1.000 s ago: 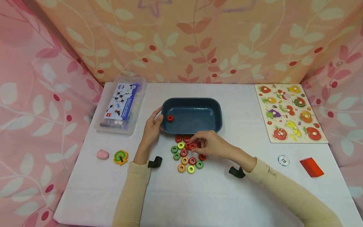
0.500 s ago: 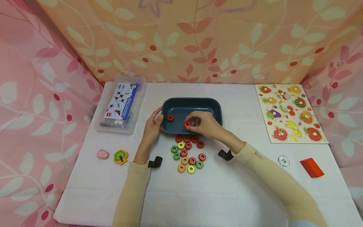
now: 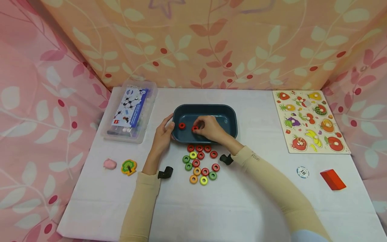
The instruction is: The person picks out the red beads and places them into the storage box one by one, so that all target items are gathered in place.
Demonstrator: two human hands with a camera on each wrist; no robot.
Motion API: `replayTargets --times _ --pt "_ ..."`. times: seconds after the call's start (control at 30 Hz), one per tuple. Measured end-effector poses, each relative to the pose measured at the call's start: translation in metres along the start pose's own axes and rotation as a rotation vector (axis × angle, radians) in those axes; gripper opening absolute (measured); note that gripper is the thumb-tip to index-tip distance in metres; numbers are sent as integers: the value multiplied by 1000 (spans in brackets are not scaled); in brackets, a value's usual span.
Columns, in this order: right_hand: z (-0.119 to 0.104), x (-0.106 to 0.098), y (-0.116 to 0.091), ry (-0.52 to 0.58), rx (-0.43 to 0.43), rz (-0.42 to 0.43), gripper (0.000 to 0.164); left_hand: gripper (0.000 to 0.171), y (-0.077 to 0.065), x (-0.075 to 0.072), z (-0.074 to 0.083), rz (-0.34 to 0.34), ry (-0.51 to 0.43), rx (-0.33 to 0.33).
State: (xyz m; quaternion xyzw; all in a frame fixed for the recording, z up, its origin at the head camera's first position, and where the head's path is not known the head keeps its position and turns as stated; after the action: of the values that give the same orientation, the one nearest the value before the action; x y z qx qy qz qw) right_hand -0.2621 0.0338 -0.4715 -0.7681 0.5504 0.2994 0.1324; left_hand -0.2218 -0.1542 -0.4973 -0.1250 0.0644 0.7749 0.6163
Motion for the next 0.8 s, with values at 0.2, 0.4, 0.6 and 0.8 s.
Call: replayTargets --times 0.2,0.4,0.6,0.8 --pt "4 4 5 139 97 17 30 45 -7 -1 21 -30 -6 -19" --pt "2 -2 3 208 104 34 31 45 -16 -4 38 -31 21 1" --pt "-10 -13 -9 213 57 -3 30 45 -16 -4 39 -26 14 -3" --pt "-28 -23 -30 196 17 -45 29 44 -16 -4 38 -23 14 -15"
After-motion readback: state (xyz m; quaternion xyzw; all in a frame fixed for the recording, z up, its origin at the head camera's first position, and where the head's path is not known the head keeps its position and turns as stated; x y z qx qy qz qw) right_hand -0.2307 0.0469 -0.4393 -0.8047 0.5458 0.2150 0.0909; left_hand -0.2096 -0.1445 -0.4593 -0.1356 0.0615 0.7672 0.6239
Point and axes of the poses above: each hand's wrist, its own y-axis towards the middle knuckle, its own x-axis out of the palm, z = x × y, the point moved 9 cm from there along y, towards the middle knuckle, and after that the axes turned 11 degrees about z, right-handed, at the moved point
